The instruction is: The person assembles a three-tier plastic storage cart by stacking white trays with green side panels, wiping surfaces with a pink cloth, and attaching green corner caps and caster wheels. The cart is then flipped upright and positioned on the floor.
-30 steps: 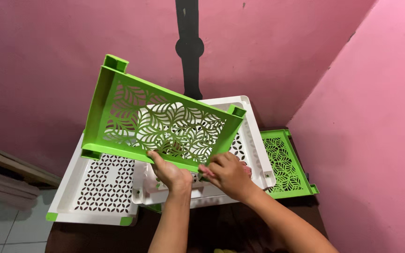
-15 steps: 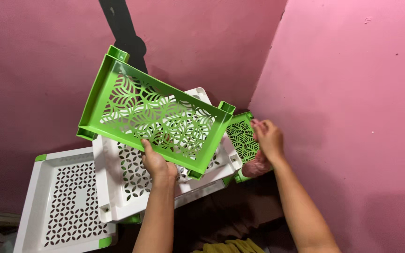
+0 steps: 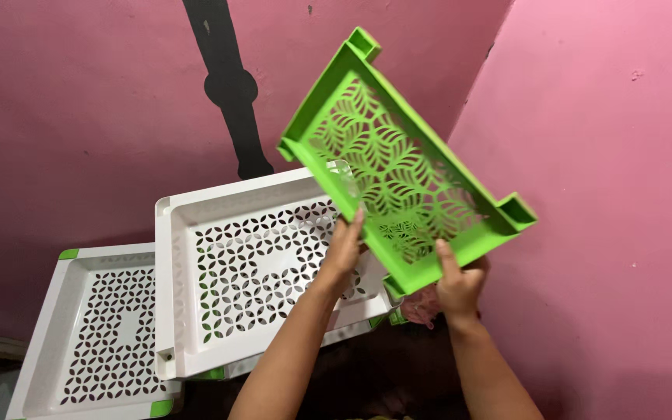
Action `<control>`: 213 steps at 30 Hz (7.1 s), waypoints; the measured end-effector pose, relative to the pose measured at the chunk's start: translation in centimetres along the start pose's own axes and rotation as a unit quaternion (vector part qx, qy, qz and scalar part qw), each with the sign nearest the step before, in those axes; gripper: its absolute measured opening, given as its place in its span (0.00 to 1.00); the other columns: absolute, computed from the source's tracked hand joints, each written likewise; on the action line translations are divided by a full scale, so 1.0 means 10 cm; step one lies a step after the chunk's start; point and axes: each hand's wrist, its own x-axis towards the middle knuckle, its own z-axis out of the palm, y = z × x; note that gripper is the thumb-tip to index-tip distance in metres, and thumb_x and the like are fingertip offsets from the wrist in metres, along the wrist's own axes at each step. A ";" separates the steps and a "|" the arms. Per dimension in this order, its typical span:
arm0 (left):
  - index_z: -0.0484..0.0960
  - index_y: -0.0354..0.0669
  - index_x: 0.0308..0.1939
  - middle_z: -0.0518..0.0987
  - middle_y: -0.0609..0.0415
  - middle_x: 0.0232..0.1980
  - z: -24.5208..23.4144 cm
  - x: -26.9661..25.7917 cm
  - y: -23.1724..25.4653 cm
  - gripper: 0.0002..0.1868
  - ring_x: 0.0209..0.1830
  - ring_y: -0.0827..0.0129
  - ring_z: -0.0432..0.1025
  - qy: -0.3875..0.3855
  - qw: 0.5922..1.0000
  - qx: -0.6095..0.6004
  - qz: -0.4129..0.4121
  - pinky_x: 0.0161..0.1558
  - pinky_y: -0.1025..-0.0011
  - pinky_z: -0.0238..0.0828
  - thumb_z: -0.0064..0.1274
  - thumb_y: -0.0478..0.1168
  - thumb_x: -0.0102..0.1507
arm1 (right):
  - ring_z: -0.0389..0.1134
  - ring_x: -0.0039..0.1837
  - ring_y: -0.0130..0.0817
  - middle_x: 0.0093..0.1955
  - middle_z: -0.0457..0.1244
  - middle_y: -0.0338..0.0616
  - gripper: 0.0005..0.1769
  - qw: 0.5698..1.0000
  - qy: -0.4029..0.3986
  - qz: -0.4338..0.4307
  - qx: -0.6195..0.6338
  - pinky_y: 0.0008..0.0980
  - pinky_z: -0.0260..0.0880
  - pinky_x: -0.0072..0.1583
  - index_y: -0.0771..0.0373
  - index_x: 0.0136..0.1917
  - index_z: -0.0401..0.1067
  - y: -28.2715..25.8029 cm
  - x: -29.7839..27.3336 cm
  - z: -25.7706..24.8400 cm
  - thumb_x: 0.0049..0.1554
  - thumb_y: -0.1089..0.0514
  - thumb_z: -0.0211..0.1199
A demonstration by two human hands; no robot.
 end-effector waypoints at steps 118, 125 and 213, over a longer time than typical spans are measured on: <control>0.65 0.32 0.72 0.59 0.37 0.78 0.11 -0.67 -0.40 0.33 0.80 0.41 0.47 -0.032 0.758 0.571 0.315 0.75 0.49 0.43 0.48 0.48 0.67 | 0.70 0.52 0.44 0.50 0.69 0.44 0.04 0.801 0.002 -0.149 -0.579 0.44 0.71 0.50 0.59 0.50 0.74 1.97 0.31 -0.82 0.61 0.58 0.64; 0.66 0.33 0.72 0.57 0.38 0.79 0.08 -0.66 -0.32 0.33 0.81 0.42 0.44 -0.046 0.761 0.578 0.290 0.75 0.50 0.41 0.49 0.50 0.67 | 0.70 0.54 0.44 0.52 0.69 0.45 0.13 0.810 0.169 -0.245 -0.506 0.43 0.71 0.52 0.58 0.55 0.73 0.84 0.78 -0.95 0.57 0.65 0.67; 0.69 0.36 0.64 0.79 0.46 0.52 -2.67 -2.38 -0.06 0.27 0.52 0.61 0.77 0.267 0.853 0.236 0.381 0.54 0.63 0.75 0.48 0.49 0.66 | 0.69 0.44 0.36 0.50 0.62 0.50 0.22 0.830 -0.536 0.154 -0.014 0.34 0.76 0.37 0.66 0.55 0.58 -0.41 -2.08 3.13 0.55 0.60 0.67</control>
